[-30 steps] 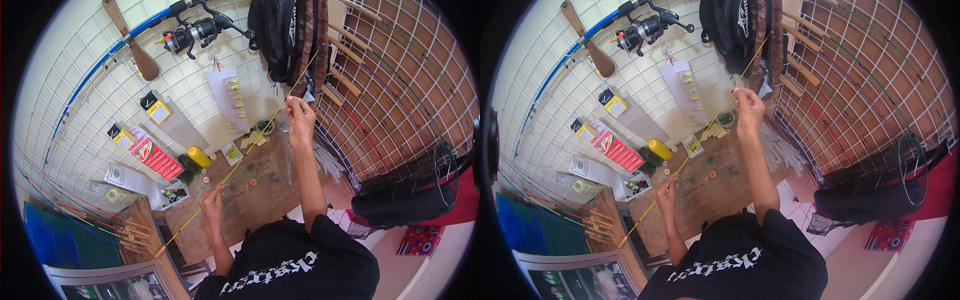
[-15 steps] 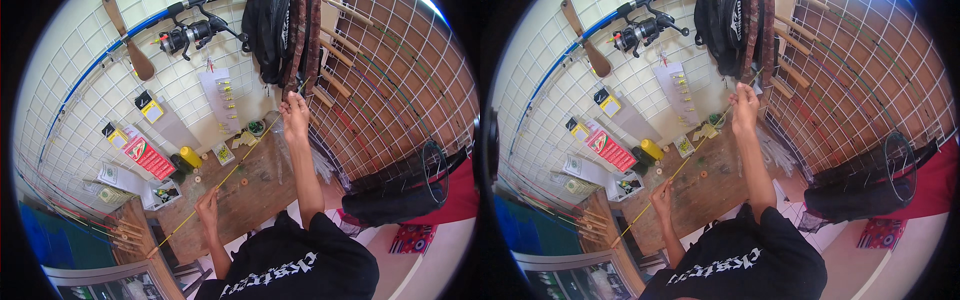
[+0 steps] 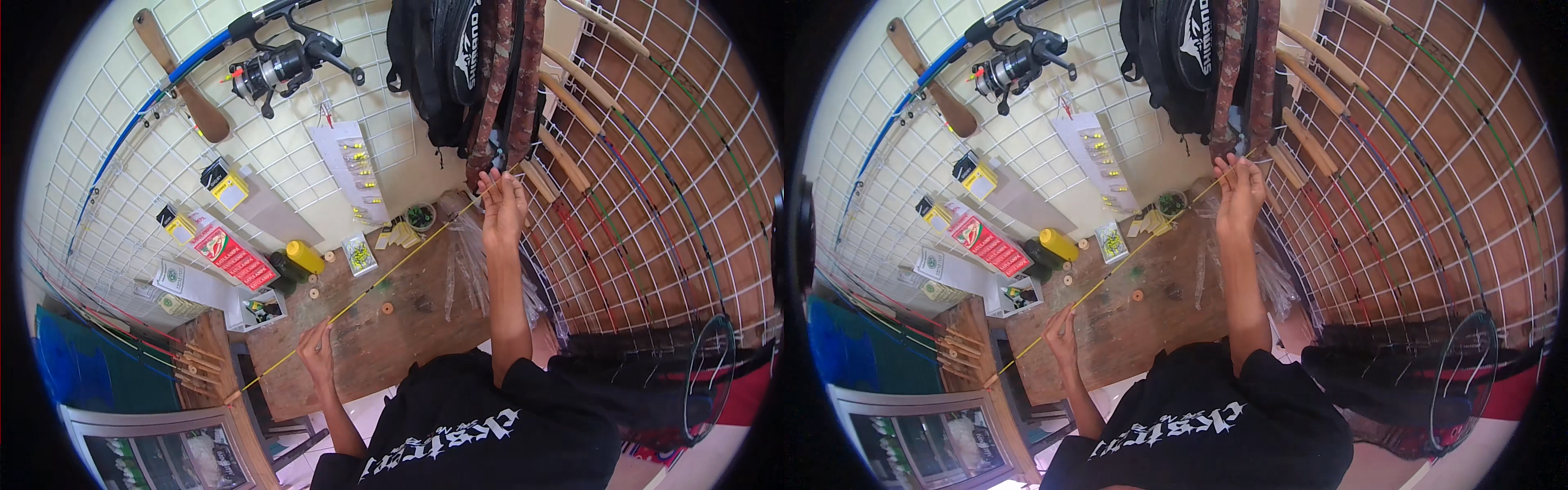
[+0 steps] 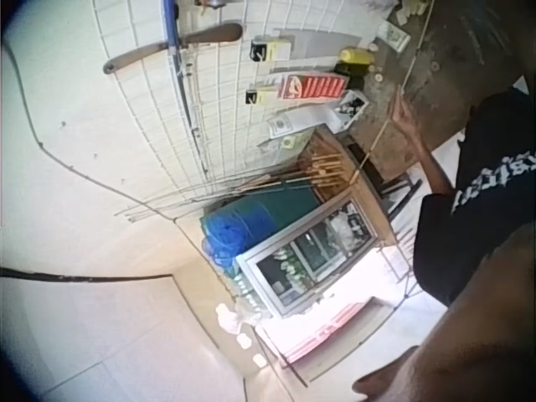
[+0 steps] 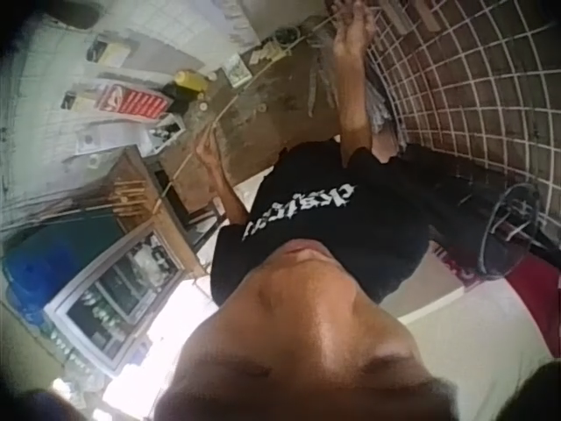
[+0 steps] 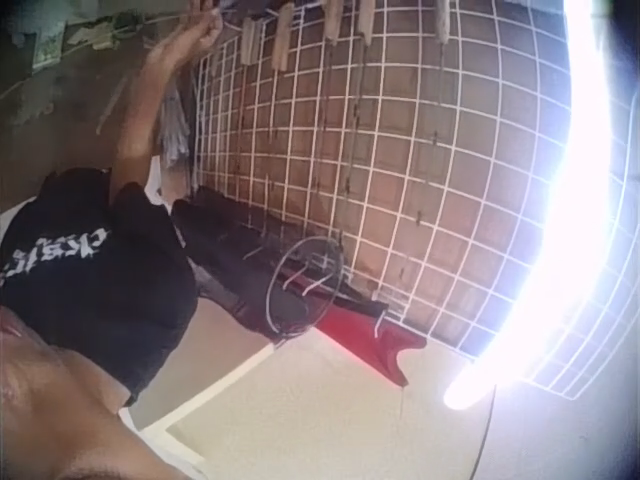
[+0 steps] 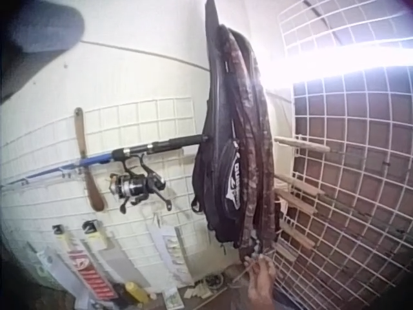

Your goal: Assembling a fishing line by adding stoppers and beads at a workbench.

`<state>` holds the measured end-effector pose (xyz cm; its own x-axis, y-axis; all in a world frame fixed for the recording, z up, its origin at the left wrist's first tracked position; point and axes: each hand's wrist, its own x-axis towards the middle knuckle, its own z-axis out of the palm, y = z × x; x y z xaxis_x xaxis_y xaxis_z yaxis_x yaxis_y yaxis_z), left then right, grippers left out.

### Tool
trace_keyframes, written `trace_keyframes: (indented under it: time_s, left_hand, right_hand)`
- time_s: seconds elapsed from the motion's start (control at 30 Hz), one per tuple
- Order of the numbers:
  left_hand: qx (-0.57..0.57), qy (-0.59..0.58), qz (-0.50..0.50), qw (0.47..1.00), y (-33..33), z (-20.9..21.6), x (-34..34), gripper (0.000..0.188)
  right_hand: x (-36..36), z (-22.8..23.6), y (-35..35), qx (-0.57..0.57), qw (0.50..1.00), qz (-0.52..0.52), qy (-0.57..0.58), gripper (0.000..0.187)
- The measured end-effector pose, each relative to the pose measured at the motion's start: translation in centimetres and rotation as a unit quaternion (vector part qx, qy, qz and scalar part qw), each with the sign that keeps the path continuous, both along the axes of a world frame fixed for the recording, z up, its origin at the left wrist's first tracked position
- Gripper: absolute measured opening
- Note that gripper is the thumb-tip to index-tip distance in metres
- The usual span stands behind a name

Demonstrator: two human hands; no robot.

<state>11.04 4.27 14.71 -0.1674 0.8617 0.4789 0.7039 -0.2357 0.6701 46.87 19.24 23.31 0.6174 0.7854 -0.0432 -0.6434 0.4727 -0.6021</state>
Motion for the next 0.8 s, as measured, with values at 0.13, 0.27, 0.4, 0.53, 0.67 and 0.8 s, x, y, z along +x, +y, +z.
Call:
trace_keyframes:
  time_s: [0.13,0.27,0.4,0.53,0.67,0.8]
  left_hand:
    - [-0.010,0.013,0.014,1.000,0.2,-0.3,0.7,0.017]
    - [-0.018,0.014,0.030,0.999,0.2,-0.4,0.9,0.019]
    - [-0.021,0.016,0.031,0.999,0.6,-0.5,0.8,0.020]
    - [-0.021,0.016,0.027,0.999,0.8,-0.5,1.0,0.020]
    - [-0.024,0.024,0.031,0.999,1.1,-0.6,0.9,0.020]
    - [-0.025,0.034,0.034,0.999,1.2,-0.9,0.6,0.020]
  right_hand:
    - [1.0,0.0,0.7,0.033,0.999,0.001,0.005,0.014]
    - [1.8,0.0,1.1,0.024,1.000,-0.007,0.002,0.014]
    - [3.0,-0.1,1.5,0.018,0.999,-0.033,0.006,0.014]
    - [3.7,-0.2,1.6,0.045,0.998,-0.046,0.009,0.015]
    - [4.1,-0.3,1.6,0.065,0.997,-0.038,0.021,0.015]
    - [4.3,-0.5,1.7,0.061,0.997,-0.040,0.040,0.013]
